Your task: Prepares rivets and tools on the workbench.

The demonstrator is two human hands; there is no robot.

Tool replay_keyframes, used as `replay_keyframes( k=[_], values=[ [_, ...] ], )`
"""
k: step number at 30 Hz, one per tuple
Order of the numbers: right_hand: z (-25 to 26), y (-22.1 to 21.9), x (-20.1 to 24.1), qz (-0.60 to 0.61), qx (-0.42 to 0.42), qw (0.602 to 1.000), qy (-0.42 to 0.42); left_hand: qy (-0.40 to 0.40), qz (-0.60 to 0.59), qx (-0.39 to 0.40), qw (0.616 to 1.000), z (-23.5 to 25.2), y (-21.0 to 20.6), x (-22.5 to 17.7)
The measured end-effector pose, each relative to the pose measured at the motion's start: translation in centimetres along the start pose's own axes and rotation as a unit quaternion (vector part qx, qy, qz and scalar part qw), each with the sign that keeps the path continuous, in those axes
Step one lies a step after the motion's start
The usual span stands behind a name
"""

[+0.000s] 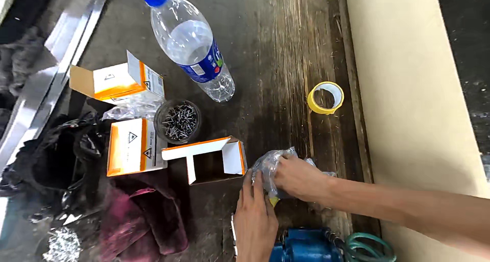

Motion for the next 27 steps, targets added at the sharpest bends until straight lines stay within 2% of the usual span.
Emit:
replay_keyframes(
  k=[3,8,11,14,19,22,27],
  values=[
    [1.0,0.0,-0.8,-0.009,0.011,1.0,-0.014,0.0,-0.001,0.002,1.0,0.7,-1.5,0.2],
    [1.3,0.7,-1.6,0.06,-0.057,0.993,-0.08,0.009,-0.017,-0.008,1.0,1.3,-2.1,1.0],
    [0.8,0.7,-0.6,0.072,-0.021,0.988,-0.132,0.02,-0.043,-0.014,0.999,1.7,-1.8,1.3],
    [0.9,0.1,0.5,0.062,0.003,0.989,-0.138,0.034,-0.06,-0.023,0.997,1.9,-1.4,1.6],
    [1.7,1.5,-1.1,0.088,0.012,0.982,-0.165,0.045,-0.089,-0.054,0.994,0.8,-0.9,2.8],
    [0.6,2.7,-1.5,0.147,-0.054,0.965,-0.211,0.056,-0.127,-0.044,0.989,-0.8,-0.3,3.4],
    [-2.4,2.5,-1.7,0.186,-0.168,0.946,-0.205,0.061,-0.274,-0.036,0.959,-4.0,0.4,2.7]
  ],
)
Point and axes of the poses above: each hand's wrist, its own z-axis towards the middle knuckle, its own y-axis out of the back of the hand, x = y × z, the point moved 5 cm from there along z, towards the middle knuckle, and after that the axes turned 5 degrees about y, right-handed, at the moved point
